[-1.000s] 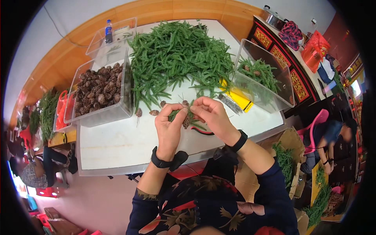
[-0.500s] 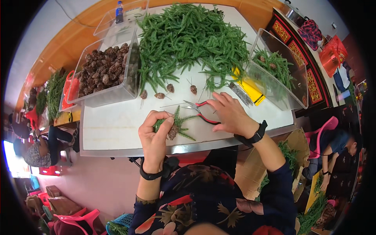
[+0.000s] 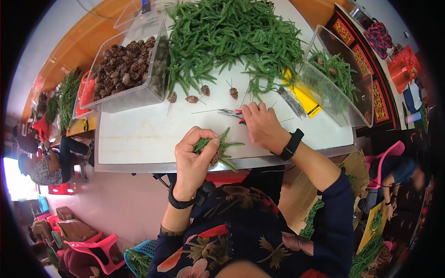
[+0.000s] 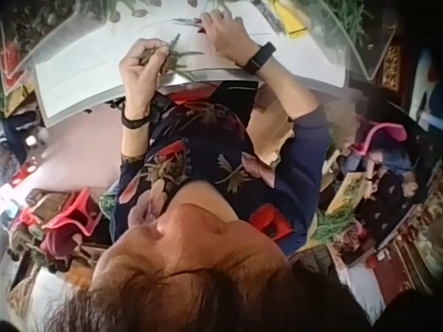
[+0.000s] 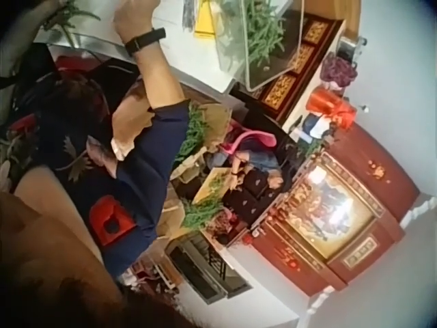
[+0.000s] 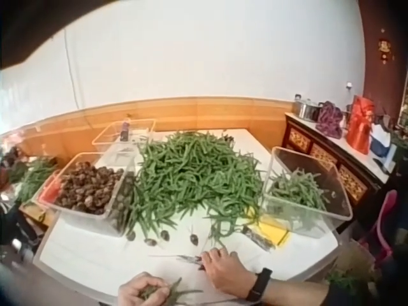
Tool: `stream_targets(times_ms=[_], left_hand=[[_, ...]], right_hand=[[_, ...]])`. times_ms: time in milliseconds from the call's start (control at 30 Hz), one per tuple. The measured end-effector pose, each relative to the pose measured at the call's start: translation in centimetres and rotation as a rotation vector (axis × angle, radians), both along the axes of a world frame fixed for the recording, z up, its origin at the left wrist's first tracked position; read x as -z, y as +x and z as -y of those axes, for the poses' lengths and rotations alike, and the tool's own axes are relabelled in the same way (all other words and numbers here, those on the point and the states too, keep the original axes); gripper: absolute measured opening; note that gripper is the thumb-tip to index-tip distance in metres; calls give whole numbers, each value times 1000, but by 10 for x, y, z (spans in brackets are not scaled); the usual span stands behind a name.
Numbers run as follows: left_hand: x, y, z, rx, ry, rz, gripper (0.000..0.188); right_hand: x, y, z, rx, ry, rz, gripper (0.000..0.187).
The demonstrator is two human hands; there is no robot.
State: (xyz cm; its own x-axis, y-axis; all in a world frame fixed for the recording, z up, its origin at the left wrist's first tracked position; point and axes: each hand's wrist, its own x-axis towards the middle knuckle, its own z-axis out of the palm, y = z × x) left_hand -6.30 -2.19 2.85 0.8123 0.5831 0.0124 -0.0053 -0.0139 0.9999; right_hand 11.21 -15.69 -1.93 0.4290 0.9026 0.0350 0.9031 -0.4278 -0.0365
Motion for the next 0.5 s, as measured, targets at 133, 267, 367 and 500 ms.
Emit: stream_targets(times_ms=[133,267,367,500], left_hand=[[-6,-7,-1,33,-144,48,2],[-3,-13,-7,64,-262,74,3],[1,-13,-9,63,-280,63,3],[3,-12,-7,85,-276,60,3]], right_hand=[[14,6,-8,77,82,-21,30],[0,20,7,100,219,-439,27],[-35,4,20,-161,449,-765,28],[-62,-26,27,-242,311,-746,36]])
